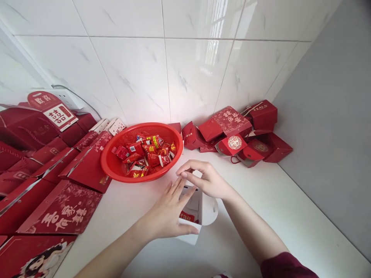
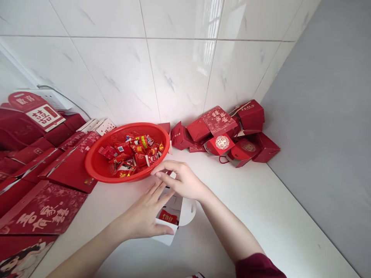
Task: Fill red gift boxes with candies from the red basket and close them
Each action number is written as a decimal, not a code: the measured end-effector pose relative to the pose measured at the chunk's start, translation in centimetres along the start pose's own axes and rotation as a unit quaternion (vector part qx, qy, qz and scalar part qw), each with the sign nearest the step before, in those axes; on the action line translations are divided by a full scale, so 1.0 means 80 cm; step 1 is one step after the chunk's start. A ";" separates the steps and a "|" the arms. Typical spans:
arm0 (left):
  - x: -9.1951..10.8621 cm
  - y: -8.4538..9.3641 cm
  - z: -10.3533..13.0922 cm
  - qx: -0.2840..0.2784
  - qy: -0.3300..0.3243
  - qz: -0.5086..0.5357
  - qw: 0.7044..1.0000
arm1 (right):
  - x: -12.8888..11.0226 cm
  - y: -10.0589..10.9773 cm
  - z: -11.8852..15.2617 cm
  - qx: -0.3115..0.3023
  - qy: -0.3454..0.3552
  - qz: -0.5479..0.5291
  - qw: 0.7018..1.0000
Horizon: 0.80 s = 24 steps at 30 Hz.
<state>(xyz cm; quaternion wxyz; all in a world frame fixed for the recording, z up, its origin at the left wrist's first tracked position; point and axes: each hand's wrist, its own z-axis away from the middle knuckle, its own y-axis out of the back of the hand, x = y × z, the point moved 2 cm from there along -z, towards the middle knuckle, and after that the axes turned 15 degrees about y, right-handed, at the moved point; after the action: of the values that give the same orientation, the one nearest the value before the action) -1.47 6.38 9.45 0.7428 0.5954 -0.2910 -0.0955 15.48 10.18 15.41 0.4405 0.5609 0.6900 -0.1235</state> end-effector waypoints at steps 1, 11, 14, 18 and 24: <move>0.001 -0.007 -0.002 0.007 0.013 -0.006 1.000 | 0.000 -0.004 -0.006 -0.014 0.006 -0.004 1.000; 0.011 -0.028 -0.010 0.049 0.077 -0.023 0.996 | 0.007 -0.014 -0.046 -0.153 0.032 0.077 0.985; 0.009 -0.030 -0.008 0.050 0.065 -0.015 0.997 | 0.020 -0.010 -0.077 -0.205 0.015 0.199 0.958; 0.010 -0.028 -0.007 0.046 0.060 -0.001 0.997 | 0.066 -0.027 -0.125 -0.325 -0.070 0.295 0.896; 0.011 -0.024 -0.004 0.045 0.066 0.012 0.997 | 0.131 -0.073 -0.160 -0.501 -0.126 0.251 0.818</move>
<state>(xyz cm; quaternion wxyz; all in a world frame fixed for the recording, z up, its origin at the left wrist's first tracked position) -0.18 5.72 7.90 0.7341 0.6294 -0.2526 -0.0337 4.50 23.66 13.15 0.7598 0.3959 0.4301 0.2844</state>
